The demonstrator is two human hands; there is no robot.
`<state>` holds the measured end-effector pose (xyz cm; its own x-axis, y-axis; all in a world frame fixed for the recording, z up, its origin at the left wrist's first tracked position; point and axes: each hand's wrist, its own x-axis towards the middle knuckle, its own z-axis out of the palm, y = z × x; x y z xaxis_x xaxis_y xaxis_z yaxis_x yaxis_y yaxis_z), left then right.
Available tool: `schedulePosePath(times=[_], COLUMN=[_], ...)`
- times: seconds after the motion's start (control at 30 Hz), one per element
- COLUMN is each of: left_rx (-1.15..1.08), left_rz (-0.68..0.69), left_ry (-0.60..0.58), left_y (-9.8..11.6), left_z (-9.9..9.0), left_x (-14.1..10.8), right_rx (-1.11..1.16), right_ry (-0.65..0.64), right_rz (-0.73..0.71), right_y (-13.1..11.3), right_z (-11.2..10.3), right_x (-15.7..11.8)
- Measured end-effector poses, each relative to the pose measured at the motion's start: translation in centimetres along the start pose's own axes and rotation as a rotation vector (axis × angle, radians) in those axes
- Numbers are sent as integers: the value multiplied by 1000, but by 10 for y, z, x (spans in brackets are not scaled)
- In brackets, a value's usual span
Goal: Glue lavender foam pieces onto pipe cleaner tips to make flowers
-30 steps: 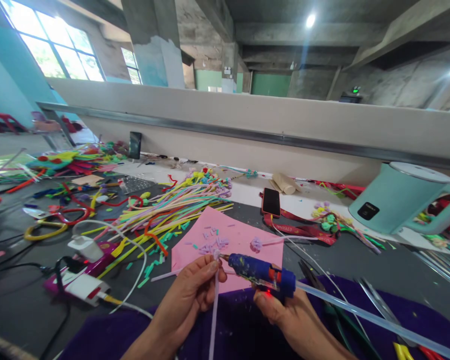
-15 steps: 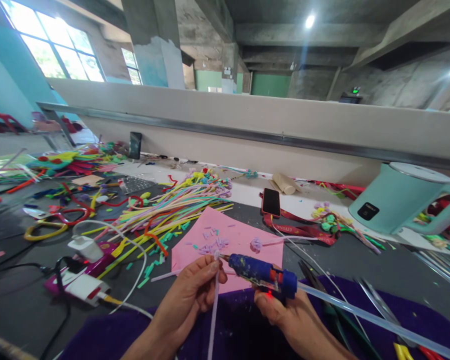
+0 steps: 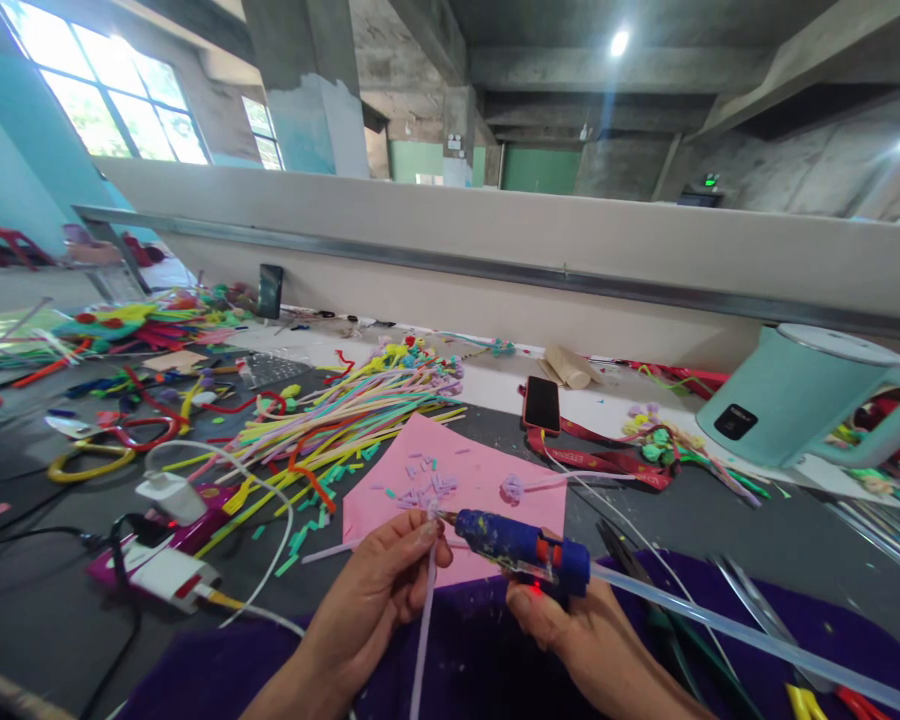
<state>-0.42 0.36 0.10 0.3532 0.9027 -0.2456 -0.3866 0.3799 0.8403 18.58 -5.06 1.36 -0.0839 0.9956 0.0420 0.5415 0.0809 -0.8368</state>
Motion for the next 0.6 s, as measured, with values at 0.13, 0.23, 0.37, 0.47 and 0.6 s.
schedulePosePath(times=[0.13, 0.23, 0.37, 0.47, 0.6], left_rx=[-24, -76, -136, -142, -143], left_rz=[35, 114, 161, 160, 148], left_ry=[38, 74, 102, 75, 63], left_y=[2, 5, 11, 12, 11], left_z=[-1, -4, -7, -8, -7], left_x=[1, 2, 1, 0, -2], right_rx=[10, -63, -386, -582, -707], right_ry=[0, 15, 22, 5, -34], right_rz=[-5, -60, -203, -344, -259], right_y=[0, -3, 1, 20, 50], right_z=[-3, -12, -23, -23, -15], right_x=[1, 2, 8, 12, 6])
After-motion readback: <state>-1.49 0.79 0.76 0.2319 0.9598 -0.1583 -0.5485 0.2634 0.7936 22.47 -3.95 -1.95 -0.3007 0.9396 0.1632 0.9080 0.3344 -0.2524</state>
